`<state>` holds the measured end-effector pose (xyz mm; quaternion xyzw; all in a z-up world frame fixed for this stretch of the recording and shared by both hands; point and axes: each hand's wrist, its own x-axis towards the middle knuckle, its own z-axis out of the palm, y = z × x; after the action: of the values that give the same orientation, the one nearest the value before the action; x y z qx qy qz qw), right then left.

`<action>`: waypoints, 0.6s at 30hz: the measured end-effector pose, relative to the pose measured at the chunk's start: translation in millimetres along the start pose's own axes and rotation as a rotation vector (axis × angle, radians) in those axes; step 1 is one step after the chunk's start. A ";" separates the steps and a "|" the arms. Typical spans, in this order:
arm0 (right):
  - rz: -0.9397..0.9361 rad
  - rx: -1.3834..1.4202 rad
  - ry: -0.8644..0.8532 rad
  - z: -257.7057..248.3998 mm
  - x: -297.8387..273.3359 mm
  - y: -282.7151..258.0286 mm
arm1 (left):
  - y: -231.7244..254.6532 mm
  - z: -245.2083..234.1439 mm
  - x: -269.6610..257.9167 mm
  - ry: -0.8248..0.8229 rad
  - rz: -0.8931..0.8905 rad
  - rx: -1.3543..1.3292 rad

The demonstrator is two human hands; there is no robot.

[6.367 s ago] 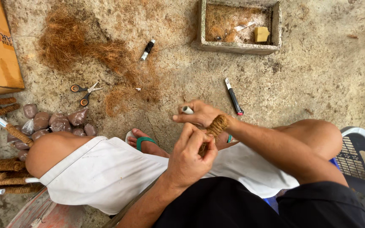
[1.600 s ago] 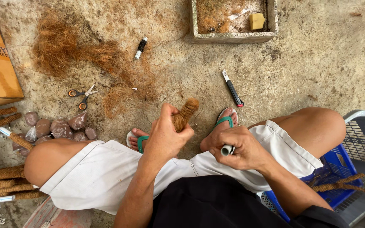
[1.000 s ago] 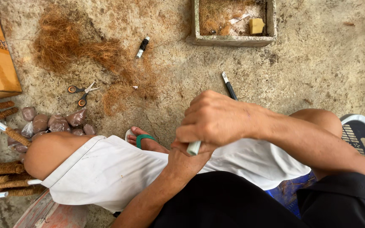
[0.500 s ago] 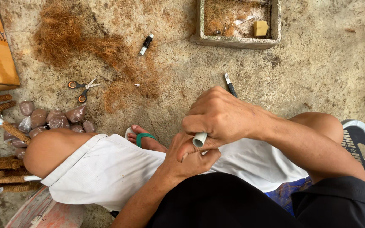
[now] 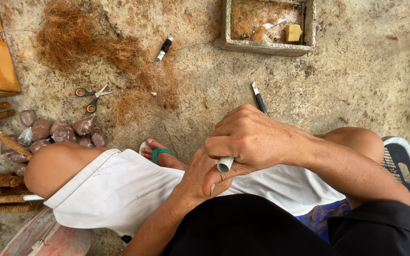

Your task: The person wraps brown fibrous material around a metal rod, then transfers the wrapped bundle onto a white plastic tube. They continue wrapping the fiber around the tube and secure it with a black band.

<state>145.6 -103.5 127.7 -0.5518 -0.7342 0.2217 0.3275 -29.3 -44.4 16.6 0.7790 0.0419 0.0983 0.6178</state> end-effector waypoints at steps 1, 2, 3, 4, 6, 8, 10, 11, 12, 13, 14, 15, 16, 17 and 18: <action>-0.001 -0.014 -0.002 0.8 0.3 0.0 | -0.4 0.4 0.2 -0.006 0.003 -0.018; -0.003 -0.029 -0.005 1.8 1.2 1.2 | 0.1 1.2 1.0 -0.012 0.005 -0.036; -0.001 -0.046 -0.004 2.6 2.7 3.5 | 1.7 1.5 1.2 0.009 0.016 -0.051; 0.048 -0.052 -0.030 3.8 4.8 6.6 | 5.0 1.8 -0.2 0.030 0.027 -0.065; 0.139 -0.060 -0.086 7.8 11.9 15.3 | 11.9 1.7 -1.8 0.053 -0.041 -0.072; 0.278 0.058 -0.222 12.9 22.8 29.7 | 18.7 1.8 -1.3 0.054 -0.194 -0.058; 0.392 0.145 -0.317 17.7 30.2 43.0 | 24.0 0.3 -0.3 0.074 -0.166 -0.085; 0.439 0.173 -0.343 20.8 32.6 49.3 | 26.1 -0.3 0.1 0.085 -0.153 -0.099; 0.486 0.200 -0.369 24.3 34.1 55.6 | 28.3 0.0 0.0 0.094 -0.150 -0.078; 0.478 0.251 -0.387 28.5 35.0 61.9 | 30.2 1.2 0.0 0.105 -0.146 -0.058; 0.471 0.303 -0.405 34.5 36.0 68.1 | 31.4 2.4 0.1 0.115 -0.143 -0.037; 0.465 0.358 -0.424 41.9 35.4 73.2 | 32.0 3.1 -0.8 0.133 -0.110 -0.022; 0.474 0.398 -0.443 49.7 33.7 77.9 | 31.9 3.6 -1.3 0.151 -0.077 -0.006; 0.483 0.434 -0.461 56.7 31.5 83.2 | 31.4 4.4 -0.9 0.169 -0.040 0.010; 0.492 0.469 -0.478 63.5 28.4 88.4 | 30.4 5.1 -0.3 0.157 -0.038 0.013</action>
<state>153.3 -48.2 30.1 -0.5541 -0.5653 0.5767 0.2018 -30.3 -56.4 45.0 0.7720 0.1056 0.1468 0.6094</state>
